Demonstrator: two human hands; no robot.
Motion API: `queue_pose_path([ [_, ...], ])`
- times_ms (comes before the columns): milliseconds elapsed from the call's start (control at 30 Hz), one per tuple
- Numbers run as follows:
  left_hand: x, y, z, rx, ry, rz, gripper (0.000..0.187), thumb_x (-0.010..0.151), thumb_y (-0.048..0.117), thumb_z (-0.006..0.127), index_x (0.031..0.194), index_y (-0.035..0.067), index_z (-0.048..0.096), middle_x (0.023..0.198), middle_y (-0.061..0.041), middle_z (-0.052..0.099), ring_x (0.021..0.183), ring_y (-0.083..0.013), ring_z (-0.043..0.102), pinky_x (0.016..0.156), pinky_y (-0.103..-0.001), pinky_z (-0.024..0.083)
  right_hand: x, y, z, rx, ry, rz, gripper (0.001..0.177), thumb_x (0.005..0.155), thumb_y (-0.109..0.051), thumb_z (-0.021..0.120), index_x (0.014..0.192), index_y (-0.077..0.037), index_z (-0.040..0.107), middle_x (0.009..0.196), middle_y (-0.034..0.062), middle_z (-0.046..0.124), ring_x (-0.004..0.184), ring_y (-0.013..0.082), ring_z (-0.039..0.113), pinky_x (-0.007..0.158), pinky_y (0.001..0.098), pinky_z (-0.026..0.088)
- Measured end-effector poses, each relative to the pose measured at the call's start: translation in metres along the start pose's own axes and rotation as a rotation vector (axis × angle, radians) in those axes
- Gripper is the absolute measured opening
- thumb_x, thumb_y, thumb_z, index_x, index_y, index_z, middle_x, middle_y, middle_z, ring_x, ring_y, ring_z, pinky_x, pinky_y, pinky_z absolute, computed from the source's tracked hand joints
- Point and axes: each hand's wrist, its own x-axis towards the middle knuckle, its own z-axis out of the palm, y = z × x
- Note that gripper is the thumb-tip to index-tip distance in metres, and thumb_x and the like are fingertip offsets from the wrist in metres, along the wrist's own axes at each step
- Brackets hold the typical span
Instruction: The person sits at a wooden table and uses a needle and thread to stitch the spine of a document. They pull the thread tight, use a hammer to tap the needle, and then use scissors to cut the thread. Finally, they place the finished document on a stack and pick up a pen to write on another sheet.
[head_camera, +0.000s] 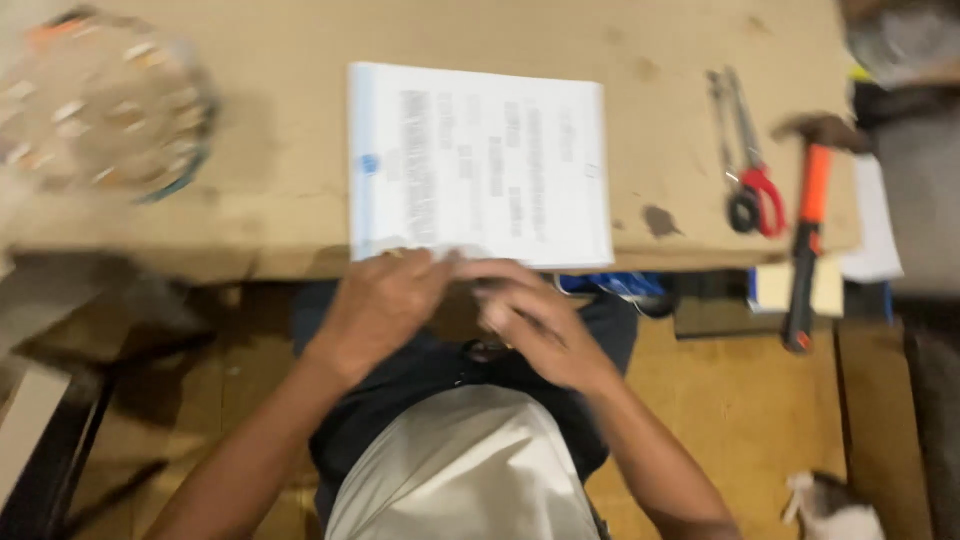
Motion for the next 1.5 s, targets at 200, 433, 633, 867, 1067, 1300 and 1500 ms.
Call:
queue_pose_path([
  [200, 0.01, -0.031, 0.042, 0.106, -0.024, 0.082, 0.018, 0.093, 0.02, 0.066, 0.076, 0.017, 0.061, 0.064, -0.001, 0.049, 0.05, -0.0193, 0.052, 0.044, -0.03, 0.045, 0.029, 0.033, 0.003, 0.175, 0.229, 0.085, 0.015, 0.104, -0.015, 0.058, 0.096, -0.007, 0.068, 0.094, 0.0123, 0.071, 0.094, 0.0263, 0.071, 0.087, 0.0434, 0.056],
  [433, 0.033, -0.038, 0.002, 0.069, -0.107, -0.051, 0.026, 0.098, 0.033, 0.071, 0.12, 0.02, 0.072, 0.084, -0.001, 0.068, 0.078, -0.0196, 0.069, 0.065, -0.033, 0.055, -0.031, 0.075, -0.085, -0.383, 0.177, 0.09, 0.02, 0.103, -0.01, 0.054, 0.122, -0.007, 0.061, 0.131, 0.015, 0.061, 0.126, 0.0335, 0.055, 0.108, 0.0489, 0.041],
  [633, -0.013, -0.06, -0.037, -0.085, 0.113, -0.425, 0.016, 0.097, 0.011, 0.092, 0.109, 0.007, 0.082, 0.109, -0.015, 0.071, 0.105, -0.0308, 0.066, 0.098, -0.041, 0.052, -0.125, 0.164, -0.266, -1.03, 0.755, 0.622, 0.031, 0.103, -0.027, 0.065, 0.125, -0.004, 0.065, 0.115, 0.0259, 0.058, 0.106, 0.0457, 0.057, 0.092, 0.0546, 0.045],
  [867, 0.073, -0.021, -0.031, 0.145, 0.413, -0.098, 0.025, 0.106, 0.001, 0.082, 0.128, -0.003, 0.071, 0.118, -0.019, 0.068, 0.111, -0.037, 0.067, 0.098, -0.047, 0.055, -0.083, 0.132, -0.289, -0.925, 0.568, 1.126, 0.036, 0.113, -0.027, 0.042, 0.116, 0.005, 0.059, 0.114, 0.028, 0.058, 0.09, 0.0449, 0.062, 0.074, 0.0591, 0.051],
  [1067, 0.13, -0.037, 0.05, -0.048, -0.036, -0.054, 0.036, 0.101, 0.027, 0.069, 0.129, 0.004, 0.067, 0.13, -0.018, 0.063, 0.122, -0.0362, 0.058, 0.1, -0.056, 0.046, -0.074, 0.023, -0.199, -0.469, 0.758, 0.583, 0.03, 0.116, -0.027, 0.031, 0.13, -0.008, 0.049, 0.071, 0.0, 0.045, 0.052, 0.0121, 0.042, 0.049, 0.0293, 0.038],
  [1300, 0.128, -0.041, 0.068, -0.028, -0.289, -0.276, 0.054, 0.104, 0.046, 0.053, 0.144, 0.012, 0.063, 0.142, -0.021, 0.056, 0.139, -0.0474, 0.045, 0.109, -0.071, 0.029, -0.071, -0.009, -0.129, -0.458, 0.412, 0.591, 0.035, 0.103, -0.015, 0.051, 0.135, -0.012, 0.065, 0.067, 0.0193, 0.071, 0.059, 0.0295, 0.068, 0.059, 0.0456, 0.054],
  [1500, 0.127, -0.038, 0.061, -0.03, -0.255, -0.24, 0.057, 0.105, 0.048, 0.052, 0.145, 0.009, 0.062, 0.144, -0.024, 0.055, 0.139, -0.0493, 0.043, 0.11, -0.072, 0.025, -0.062, -0.006, -0.115, -0.581, 0.404, 0.437, 0.042, 0.105, -0.014, 0.044, 0.142, -0.001, 0.057, 0.106, 0.0394, 0.067, 0.1, 0.0569, 0.065, 0.078, 0.0634, 0.053],
])
